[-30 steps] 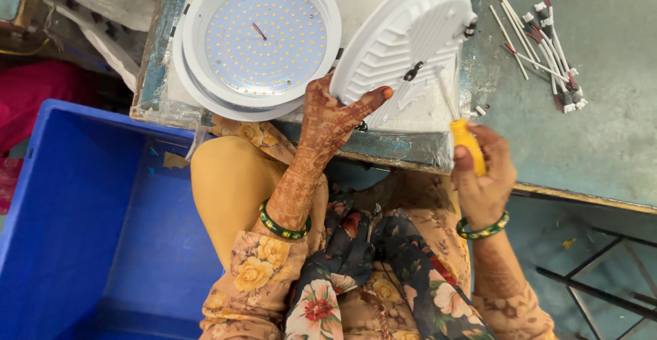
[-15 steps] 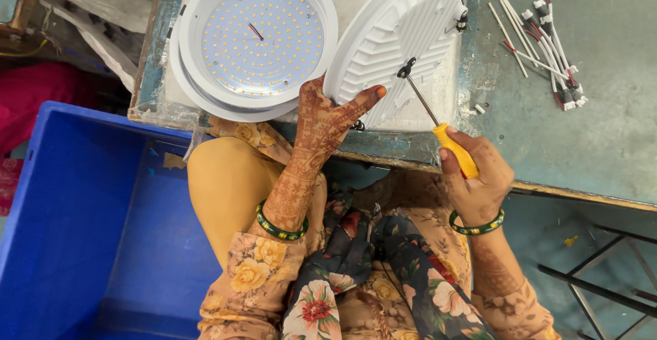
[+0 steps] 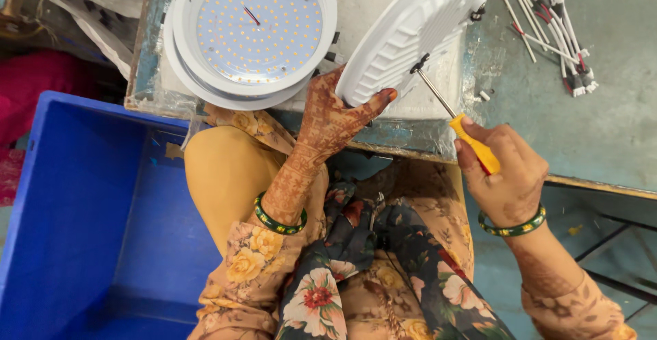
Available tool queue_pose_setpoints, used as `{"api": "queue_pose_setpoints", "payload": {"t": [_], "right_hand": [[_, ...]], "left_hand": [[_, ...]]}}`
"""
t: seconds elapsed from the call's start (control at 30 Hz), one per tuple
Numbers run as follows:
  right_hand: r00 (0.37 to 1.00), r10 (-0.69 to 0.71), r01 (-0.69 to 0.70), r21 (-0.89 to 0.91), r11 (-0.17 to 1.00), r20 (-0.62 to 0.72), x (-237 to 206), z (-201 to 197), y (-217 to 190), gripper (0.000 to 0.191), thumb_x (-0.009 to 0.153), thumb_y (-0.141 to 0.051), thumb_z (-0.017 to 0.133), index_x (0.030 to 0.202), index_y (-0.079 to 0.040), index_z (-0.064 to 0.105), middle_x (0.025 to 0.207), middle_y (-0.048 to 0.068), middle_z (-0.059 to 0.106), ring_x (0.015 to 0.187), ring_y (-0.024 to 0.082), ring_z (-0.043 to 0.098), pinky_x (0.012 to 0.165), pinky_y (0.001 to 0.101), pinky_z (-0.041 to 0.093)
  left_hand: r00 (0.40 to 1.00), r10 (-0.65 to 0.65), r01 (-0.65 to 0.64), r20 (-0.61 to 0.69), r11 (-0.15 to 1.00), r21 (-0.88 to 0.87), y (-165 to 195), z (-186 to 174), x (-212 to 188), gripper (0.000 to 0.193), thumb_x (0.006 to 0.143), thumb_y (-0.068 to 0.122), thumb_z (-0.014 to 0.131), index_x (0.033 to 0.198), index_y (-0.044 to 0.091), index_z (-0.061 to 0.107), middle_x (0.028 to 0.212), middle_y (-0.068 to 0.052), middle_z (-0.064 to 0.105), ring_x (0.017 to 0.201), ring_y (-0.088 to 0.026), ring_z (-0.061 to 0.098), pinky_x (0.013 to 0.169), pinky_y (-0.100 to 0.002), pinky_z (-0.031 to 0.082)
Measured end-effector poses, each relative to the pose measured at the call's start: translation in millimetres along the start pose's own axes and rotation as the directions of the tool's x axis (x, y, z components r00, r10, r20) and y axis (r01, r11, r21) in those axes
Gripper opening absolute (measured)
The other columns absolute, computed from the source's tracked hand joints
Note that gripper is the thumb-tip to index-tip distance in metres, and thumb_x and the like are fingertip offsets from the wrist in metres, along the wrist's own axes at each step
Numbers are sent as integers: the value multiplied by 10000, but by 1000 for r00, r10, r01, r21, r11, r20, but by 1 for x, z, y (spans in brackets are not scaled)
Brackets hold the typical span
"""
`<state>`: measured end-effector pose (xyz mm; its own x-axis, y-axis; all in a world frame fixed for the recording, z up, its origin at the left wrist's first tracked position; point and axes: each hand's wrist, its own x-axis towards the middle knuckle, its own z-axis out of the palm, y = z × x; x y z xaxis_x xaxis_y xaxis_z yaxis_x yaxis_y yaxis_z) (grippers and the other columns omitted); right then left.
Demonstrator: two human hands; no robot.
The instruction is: The person assembles round LED ceiling light fixtures at a workbench. They hold a white fixture housing, attach a mounting bracket and driver components to it, tighten screws using a screwdriver, and place the assembled unit with other finished fixtures on the bench.
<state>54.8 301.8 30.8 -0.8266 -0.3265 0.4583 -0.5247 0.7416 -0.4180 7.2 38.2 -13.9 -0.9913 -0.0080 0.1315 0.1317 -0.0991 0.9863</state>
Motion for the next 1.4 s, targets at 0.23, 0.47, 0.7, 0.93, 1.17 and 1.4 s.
{"api": "queue_pose_setpoints", "payload": {"t": [0.23,0.47,0.7,0.93,1.17,1.4], "right_hand": [[626,522,-680,733,3,579,-7,0,14,260,1062,-244,601,1259,-80,556,771,68,566,366,3,400,313,158,301],[581,45,-565,443,-696,812,-1,-9,45,232,1162,-215,470,1280,-23,526,854,94,531,365,54,439,282,191,340],[570,218,-696,607,-383,792,9,-14,51,231,1112,-237,515,1247,-54,560,807,87,540,323,34,401,282,182,304],[665,521,-742,548,385,535,24,-22,40,246,1044,-208,602,1227,-45,587,789,97,607,435,51,415,345,201,278],[972,-159,177,-93,980,176,20,-19,32,255,1037,-127,771,1226,-28,634,1058,154,704,844,335,694,706,380,545],[980,-25,29,-18,999,196,23,-17,27,222,1094,-184,726,1231,-33,638,1112,143,722,879,307,712,765,347,547]], "left_hand": [[998,48,-50,35,996,74,11,6,-3,428,877,163,824,1239,-19,687,1060,-72,774,942,-81,696,844,-278,599],[979,183,-199,94,960,198,18,7,-7,310,898,145,803,1140,-6,681,995,-79,700,877,-130,671,824,-309,574],[980,182,-195,81,958,210,16,7,-4,295,890,147,801,1101,-8,664,966,-86,675,849,-165,660,813,-311,564],[984,172,-176,37,956,235,16,10,-3,297,883,153,795,1106,0,671,982,-101,687,829,-201,680,809,-321,572],[991,136,-134,3,967,217,16,9,-3,356,873,175,804,1159,1,683,1029,-110,740,902,-180,721,836,-333,586],[990,95,-78,-105,985,151,7,16,-3,437,863,198,839,1222,-7,699,1086,-108,776,950,-139,729,854,-309,604]]}}
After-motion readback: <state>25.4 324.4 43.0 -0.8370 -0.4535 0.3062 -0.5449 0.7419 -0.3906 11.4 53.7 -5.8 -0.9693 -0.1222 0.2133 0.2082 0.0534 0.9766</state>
